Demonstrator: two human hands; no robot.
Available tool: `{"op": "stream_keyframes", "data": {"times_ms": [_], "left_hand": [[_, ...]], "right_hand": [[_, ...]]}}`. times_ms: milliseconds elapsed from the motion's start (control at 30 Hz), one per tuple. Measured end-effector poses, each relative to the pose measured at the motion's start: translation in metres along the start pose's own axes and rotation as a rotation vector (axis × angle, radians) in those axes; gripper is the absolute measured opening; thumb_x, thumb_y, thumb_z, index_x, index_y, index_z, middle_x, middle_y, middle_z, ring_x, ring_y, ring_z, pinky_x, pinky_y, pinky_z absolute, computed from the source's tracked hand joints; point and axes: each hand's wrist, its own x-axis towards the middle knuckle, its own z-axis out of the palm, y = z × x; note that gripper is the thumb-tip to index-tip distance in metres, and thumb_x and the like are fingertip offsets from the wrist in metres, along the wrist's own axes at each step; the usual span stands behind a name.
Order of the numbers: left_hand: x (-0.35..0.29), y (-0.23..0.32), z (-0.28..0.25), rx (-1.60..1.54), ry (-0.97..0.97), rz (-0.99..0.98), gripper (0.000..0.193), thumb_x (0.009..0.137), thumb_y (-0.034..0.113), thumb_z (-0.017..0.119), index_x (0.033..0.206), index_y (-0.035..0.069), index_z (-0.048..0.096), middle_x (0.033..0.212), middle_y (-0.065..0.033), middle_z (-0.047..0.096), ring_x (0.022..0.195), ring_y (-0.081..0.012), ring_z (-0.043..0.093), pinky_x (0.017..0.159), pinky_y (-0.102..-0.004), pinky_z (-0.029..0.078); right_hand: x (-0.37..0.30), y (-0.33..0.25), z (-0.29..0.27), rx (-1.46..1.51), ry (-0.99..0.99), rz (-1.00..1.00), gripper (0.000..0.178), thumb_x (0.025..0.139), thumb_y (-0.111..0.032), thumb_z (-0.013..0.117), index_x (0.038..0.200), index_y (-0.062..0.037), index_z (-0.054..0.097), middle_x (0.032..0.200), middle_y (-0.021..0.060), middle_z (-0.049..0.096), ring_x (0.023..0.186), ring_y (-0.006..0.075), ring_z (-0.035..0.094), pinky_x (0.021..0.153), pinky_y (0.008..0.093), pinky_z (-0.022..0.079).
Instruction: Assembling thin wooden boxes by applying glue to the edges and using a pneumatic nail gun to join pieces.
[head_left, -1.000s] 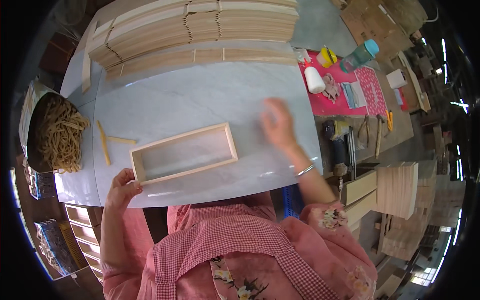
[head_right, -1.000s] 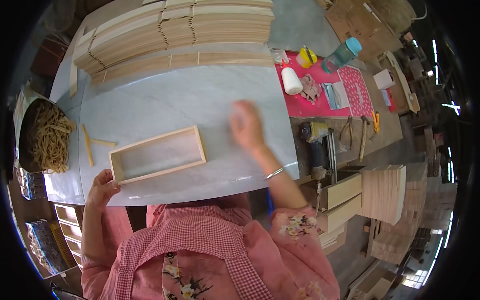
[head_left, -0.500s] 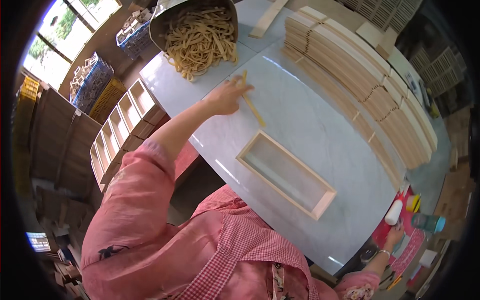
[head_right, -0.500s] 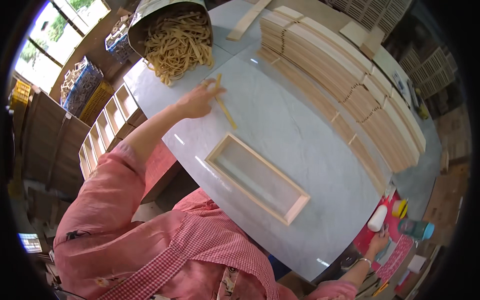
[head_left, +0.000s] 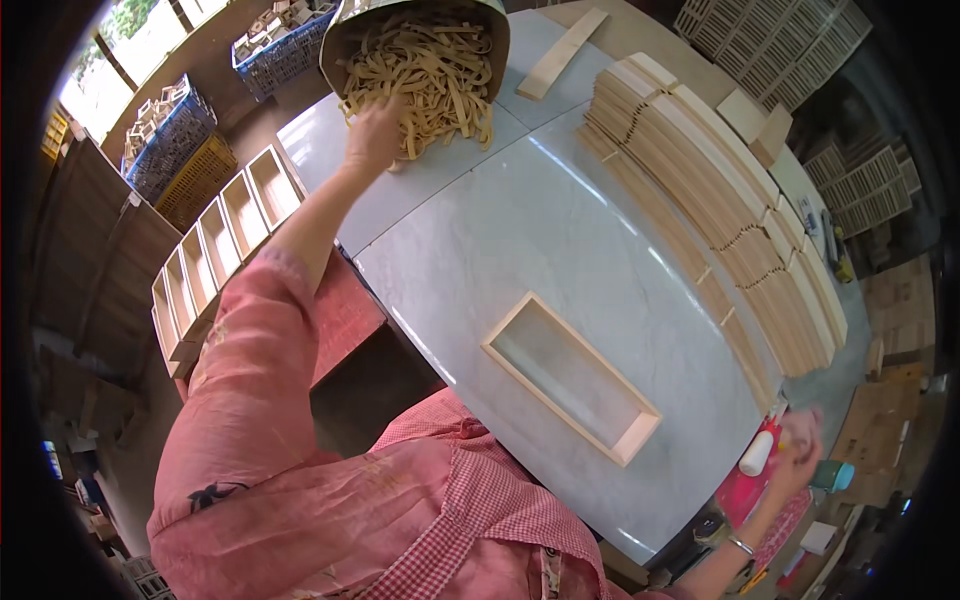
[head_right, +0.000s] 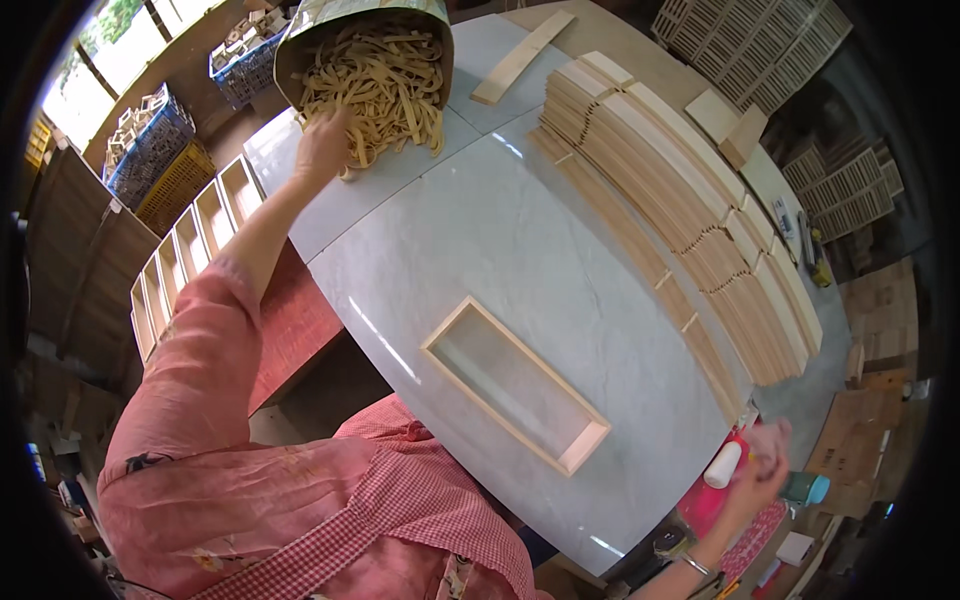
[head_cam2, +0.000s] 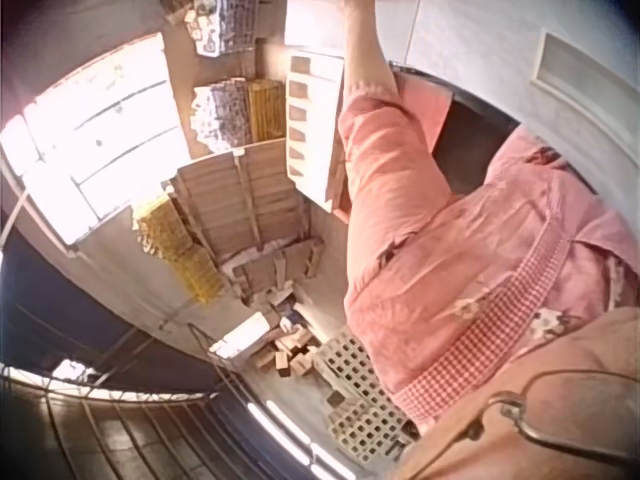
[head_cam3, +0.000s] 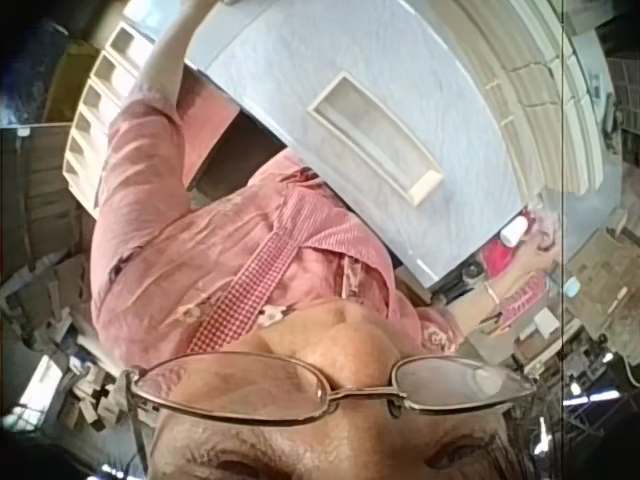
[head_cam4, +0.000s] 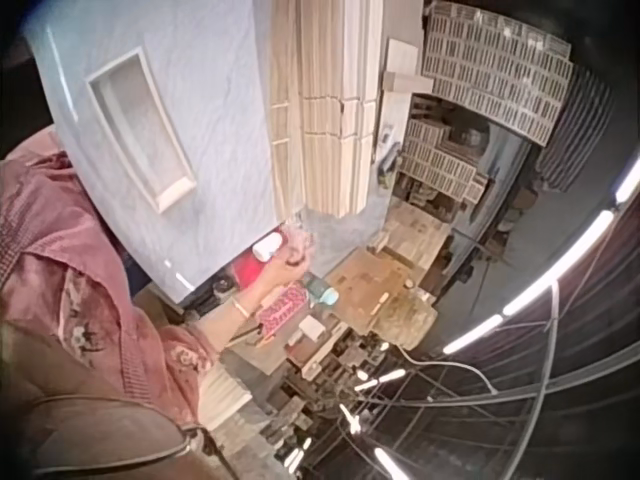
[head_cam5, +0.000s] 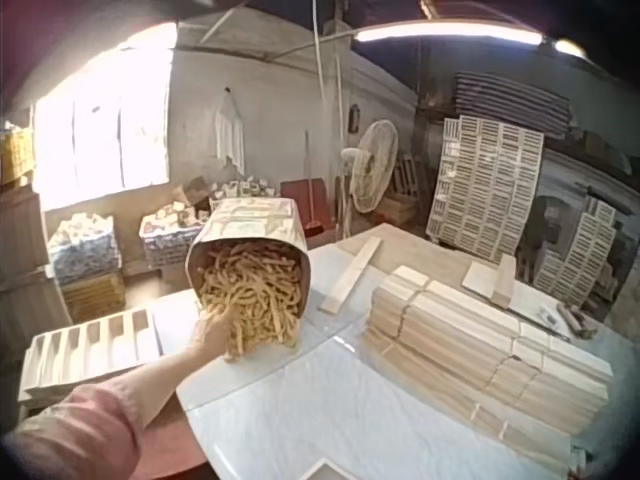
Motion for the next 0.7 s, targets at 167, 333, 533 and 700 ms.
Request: {"op": "stream_keyframes", "data": {"times_ms": [167,333,533,700], "left_hand": [[-0.027,-0.042,0.089,-0.155,0.210,0.025,0.058,0.092,0.020,0.052,0.148,0.009,0.044,0.143,-0.0165,0.053,0.131,-0.0350,0.050,0.107,-0.0432,0.043],[-0.042,-0.011,0.063,-0.190,-0.004,-0.151,0.071,0.093,0.033,0.053,0.157,0.009,0.035,0.158,-0.0162,0.038,0.144,-0.0334,0.036,0.117,-0.0436,0.030],[-0.046,-0.010,0.057,-0.226,-0.027,-0.174,0.074,0.092,0.040,0.056,0.156,0.009,0.036,0.158,-0.0155,0.038,0.146,-0.0321,0.035,0.119,-0.0429,0.025],[-0.039,-0.002,0.049,-0.289,-0.021,-0.153,0.073,0.093,0.039,0.057,0.155,0.008,0.036,0.160,-0.0127,0.036,0.146,-0.0322,0.034,0.118,-0.0425,0.027]], "right_hand": [[-0.008,-0.190,0.128,0.572,-0.541,-0.332,0.057,0.077,0.010,0.054,0.132,-0.0066,0.056,0.121,0.0117,0.065,0.109,0.0263,0.061,0.100,0.0353,0.046],[-0.042,-0.363,0.269,0.772,-0.742,-0.708,0.058,0.073,0.009,0.051,0.128,-0.0038,0.058,0.126,0.0087,0.066,0.111,0.0304,0.061,0.098,0.0401,0.047],[-0.116,-0.440,0.388,0.231,-0.510,-1.016,0.045,0.092,-0.014,0.055,0.133,0.0025,0.049,0.142,0.0284,0.047,0.128,0.0467,0.050,0.096,0.0481,0.049],[-0.025,-0.465,0.469,0.189,-0.578,-0.860,0.045,0.092,-0.015,0.057,0.133,0.0029,0.050,0.140,0.0284,0.049,0.132,0.0488,0.048,0.096,0.0502,0.049]]}}
